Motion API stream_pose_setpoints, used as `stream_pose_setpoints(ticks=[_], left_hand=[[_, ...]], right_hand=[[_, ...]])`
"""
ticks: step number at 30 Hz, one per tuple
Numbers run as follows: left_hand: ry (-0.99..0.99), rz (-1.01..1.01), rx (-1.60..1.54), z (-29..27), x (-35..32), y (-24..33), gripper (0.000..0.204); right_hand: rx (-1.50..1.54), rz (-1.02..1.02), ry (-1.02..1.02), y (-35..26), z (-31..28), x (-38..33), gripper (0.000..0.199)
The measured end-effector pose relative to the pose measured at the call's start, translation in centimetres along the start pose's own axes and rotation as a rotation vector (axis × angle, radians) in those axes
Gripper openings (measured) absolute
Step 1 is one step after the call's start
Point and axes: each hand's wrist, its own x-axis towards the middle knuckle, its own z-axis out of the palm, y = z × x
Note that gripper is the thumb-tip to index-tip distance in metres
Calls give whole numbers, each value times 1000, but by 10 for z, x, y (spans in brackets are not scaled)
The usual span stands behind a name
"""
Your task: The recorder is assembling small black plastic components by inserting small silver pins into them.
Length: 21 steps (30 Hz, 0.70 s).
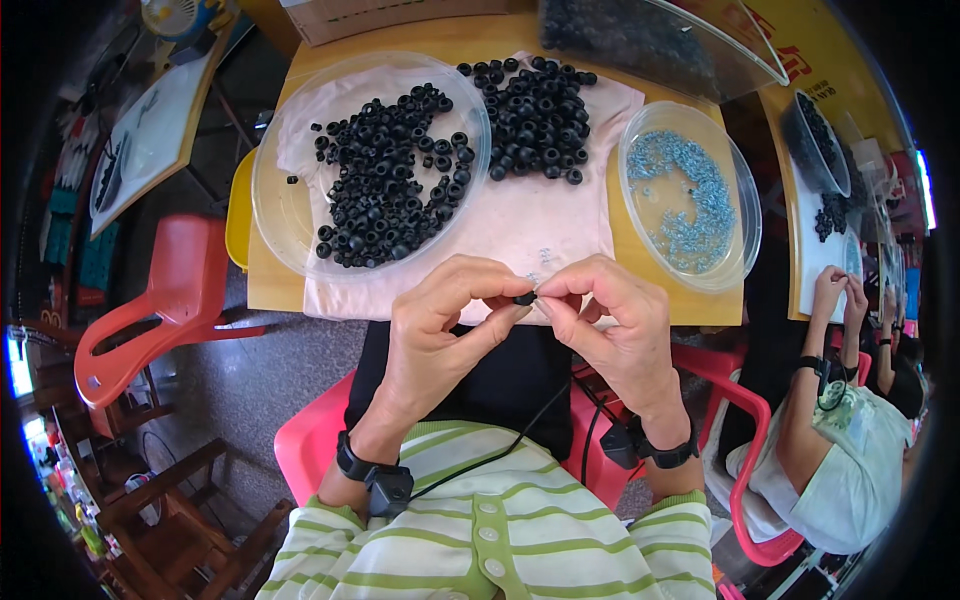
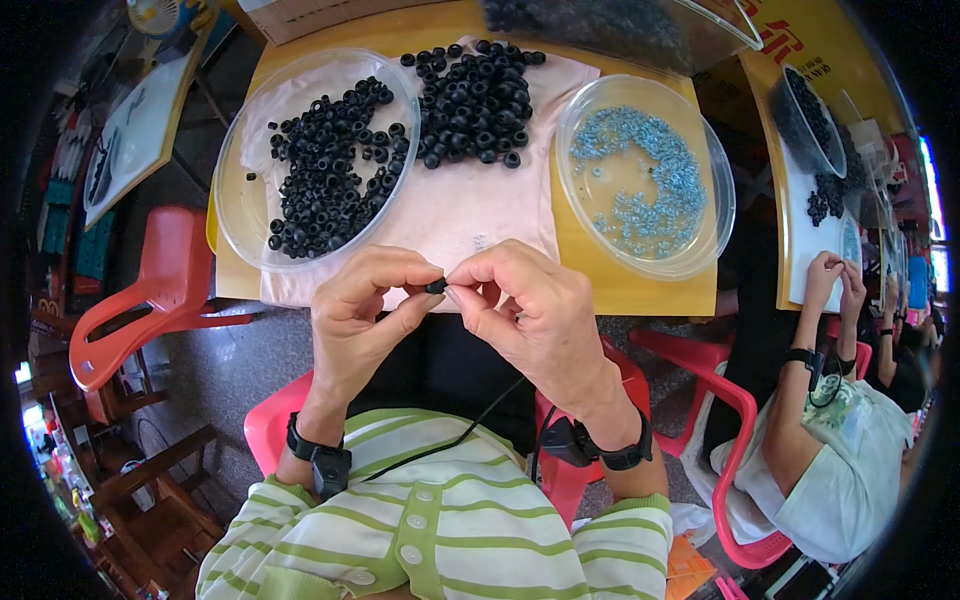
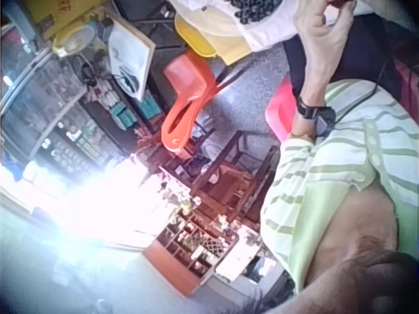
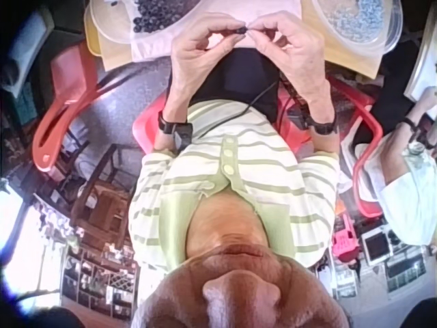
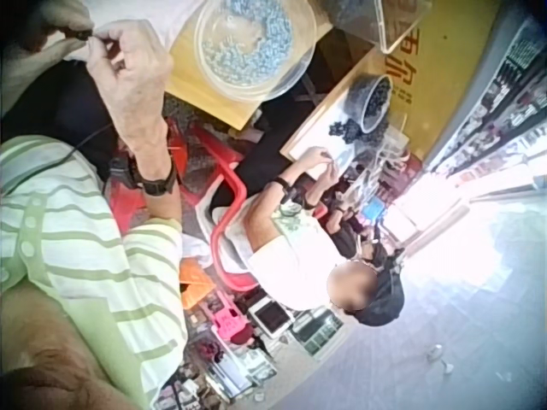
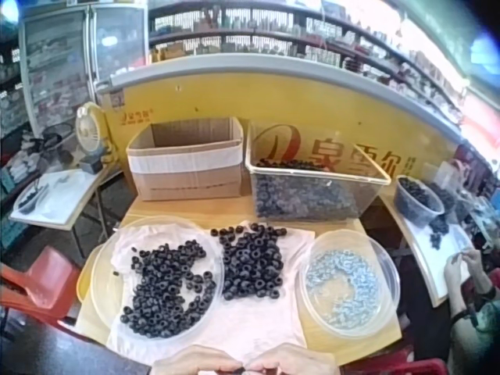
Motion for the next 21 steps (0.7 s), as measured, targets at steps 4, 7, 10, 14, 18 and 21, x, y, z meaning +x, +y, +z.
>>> stream_pose_setpoints(ticks=[4,7,10,14,18,21], left_hand=[[32,-97,-147,1,-1,-2,27],[86,-186,-302,7,0,-1,25],[106,-185,-330,10,1,-8,23],[137,-258,-305,10,4,-18,21],[164,-274,-265,10,4,-23,20],[156,-290,-296,8,3,-25,20]], right_hand=[[-1,-5,0,1,0,2,13],[-22,-29,9,2,1,3,14],[-62,-66,15,3,2,7,13],[-92,-14,10,11,6,12,13],[-112,105,75,8,-1,16,14],[-274,33,125,22,4,24,13]])
